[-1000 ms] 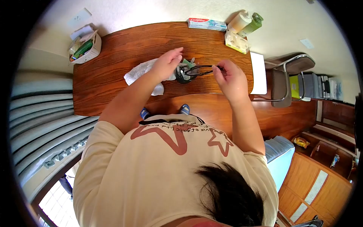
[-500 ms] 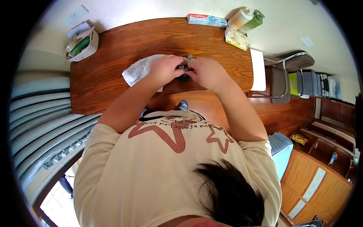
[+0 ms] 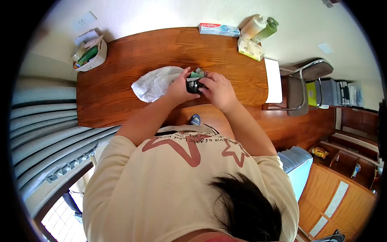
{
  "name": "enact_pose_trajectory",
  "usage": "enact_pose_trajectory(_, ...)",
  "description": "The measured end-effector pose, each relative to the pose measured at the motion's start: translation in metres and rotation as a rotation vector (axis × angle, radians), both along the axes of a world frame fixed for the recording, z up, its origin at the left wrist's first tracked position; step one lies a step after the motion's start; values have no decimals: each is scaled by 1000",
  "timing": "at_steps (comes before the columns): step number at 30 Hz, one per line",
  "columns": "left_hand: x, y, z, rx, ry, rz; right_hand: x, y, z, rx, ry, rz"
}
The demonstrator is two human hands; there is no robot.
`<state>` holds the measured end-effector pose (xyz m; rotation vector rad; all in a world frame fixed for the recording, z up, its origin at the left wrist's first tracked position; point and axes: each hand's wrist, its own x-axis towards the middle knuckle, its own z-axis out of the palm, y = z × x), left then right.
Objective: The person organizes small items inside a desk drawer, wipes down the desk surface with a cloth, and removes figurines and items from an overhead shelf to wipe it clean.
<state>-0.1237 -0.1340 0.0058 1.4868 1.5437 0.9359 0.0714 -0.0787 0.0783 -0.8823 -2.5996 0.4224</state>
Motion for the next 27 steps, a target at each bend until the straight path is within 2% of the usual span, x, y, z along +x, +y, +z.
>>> enact_pose_trajectory(1, 2, 2, -1, -42, 49, 5, 2, 0, 1, 10, 1, 3)
enact_pose_trajectory(3, 2, 7, 1, -23, 37, -17, 8, -4, 4, -103, 196, -57)
enact_pose_trajectory(5, 3, 3, 10, -26, 149, 51, 20, -6, 3, -74, 211, -130)
enact_pose_trajectory(6, 4, 0, 30, -46, 129, 76, 29, -5, -2, -135, 230, -221)
enact_pose_trajectory(7, -3, 6, 12, -16, 53, -32, 37, -3, -5, -192, 254, -309)
enact_pose_trajectory(9, -1, 0, 47, 136, -31, -70, 48, -5, -9, -184, 278, -280)
enact_pose_trajectory(11, -1, 1, 67, 306, -416, -12, 55, -6, -5, -72, 273, -208)
enact_pose_trajectory(12, -13, -2, 97, 238, -240, 13, 55, -9, 5, -77, 263, -205)
enact_pose_trajectory(13, -21, -1, 122, 317, -215, 43, 56, -12, 15, -85, 248, -205)
enact_pose_trajectory(15, -39, -10, 204, 358, -241, 40, 60, -17, 19, -169, 203, -259)
enact_pose_trajectory(16, -48, -15, 243, 441, -412, -20, 60, -19, 20, -146, 223, -239)
enact_pose_trajectory(18, -74, -14, 282, 671, -509, -73, 59, -26, 18, -309, 266, -323)
enact_pose_trajectory(21, -104, -32, 354, 859, -459, 19, 52, -31, 16, -342, 291, -314)
enact_pose_trajectory(23, -129, -43, 370, 959, -499, 14, 39, -30, 17, -336, 300, -268)
enact_pose_trajectory(25, -149, -60, 366, 997, -543, 50, 23, -31, 17, -335, 303, -233)
enact_pose_trajectory(27, -174, -77, 349, 940, -555, 146, -4, -29, 17, -213, 190, -166)
